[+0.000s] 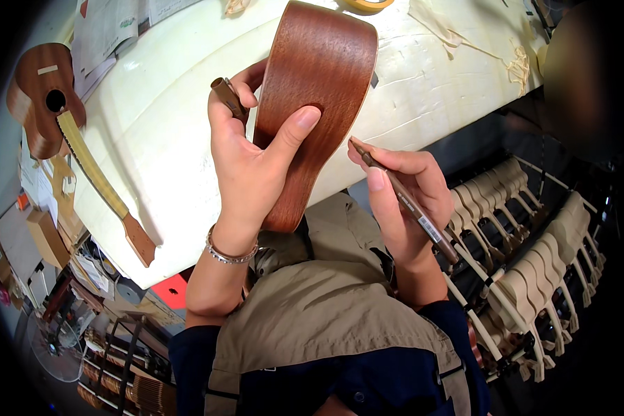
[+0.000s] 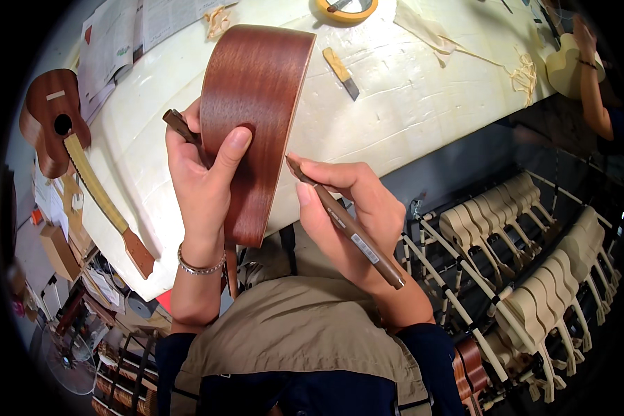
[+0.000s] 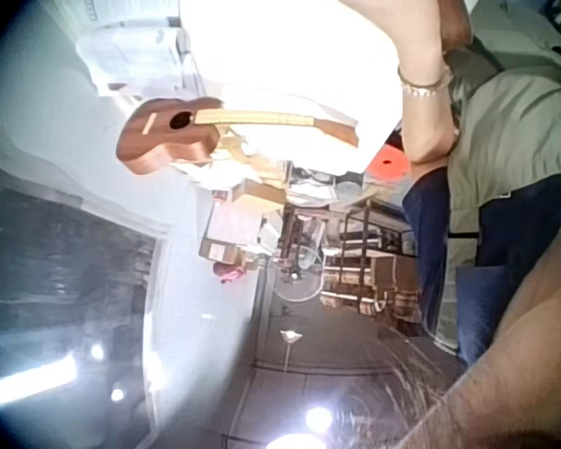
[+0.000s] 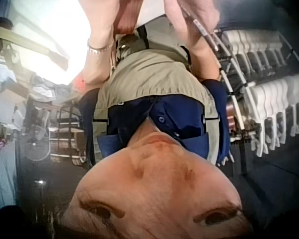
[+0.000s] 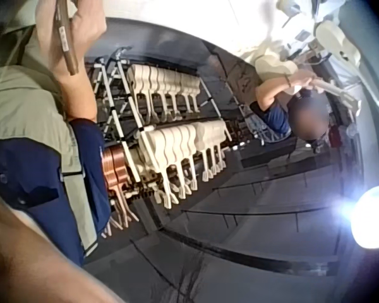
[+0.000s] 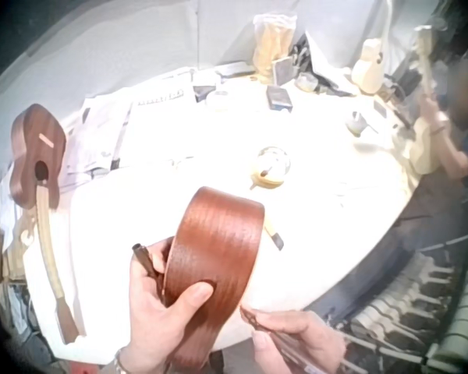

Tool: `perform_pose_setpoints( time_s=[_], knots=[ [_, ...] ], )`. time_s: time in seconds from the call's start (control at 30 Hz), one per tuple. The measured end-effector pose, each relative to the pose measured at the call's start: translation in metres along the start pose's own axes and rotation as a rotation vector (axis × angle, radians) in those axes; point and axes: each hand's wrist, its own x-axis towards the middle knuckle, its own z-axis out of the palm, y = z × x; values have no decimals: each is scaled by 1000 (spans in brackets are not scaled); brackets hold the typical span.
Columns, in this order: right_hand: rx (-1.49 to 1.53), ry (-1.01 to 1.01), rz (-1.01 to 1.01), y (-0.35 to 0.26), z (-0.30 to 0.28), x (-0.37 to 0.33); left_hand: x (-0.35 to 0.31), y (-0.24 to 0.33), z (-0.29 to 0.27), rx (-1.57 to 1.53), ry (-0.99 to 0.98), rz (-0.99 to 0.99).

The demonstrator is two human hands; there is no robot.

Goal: The person uses a small scraping tool to smooth the edges and surfaces of a wooden guitar body. They rotate the guitar to access different areas and occasionally place it on a rack before continuing the finishing work.

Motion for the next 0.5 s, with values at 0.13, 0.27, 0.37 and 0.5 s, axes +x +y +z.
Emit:
perform_pose_setpoints(
  time_s=[0.13, 0.27, 0.37, 0.5],
  knots=[
    [58, 18, 40, 0, -2, -7, 0, 0, 0, 5, -1, 3],
    [18, -18, 47, 2, -5, -9, 0, -3, -2, 32, 0, -2],
    [53, -9, 11, 5, -1, -8, 0, -3, -1, 11, 6, 11],
    [60, 19, -82, 12, 4, -3, 1, -3, -1, -10, -4, 14]
  ],
)
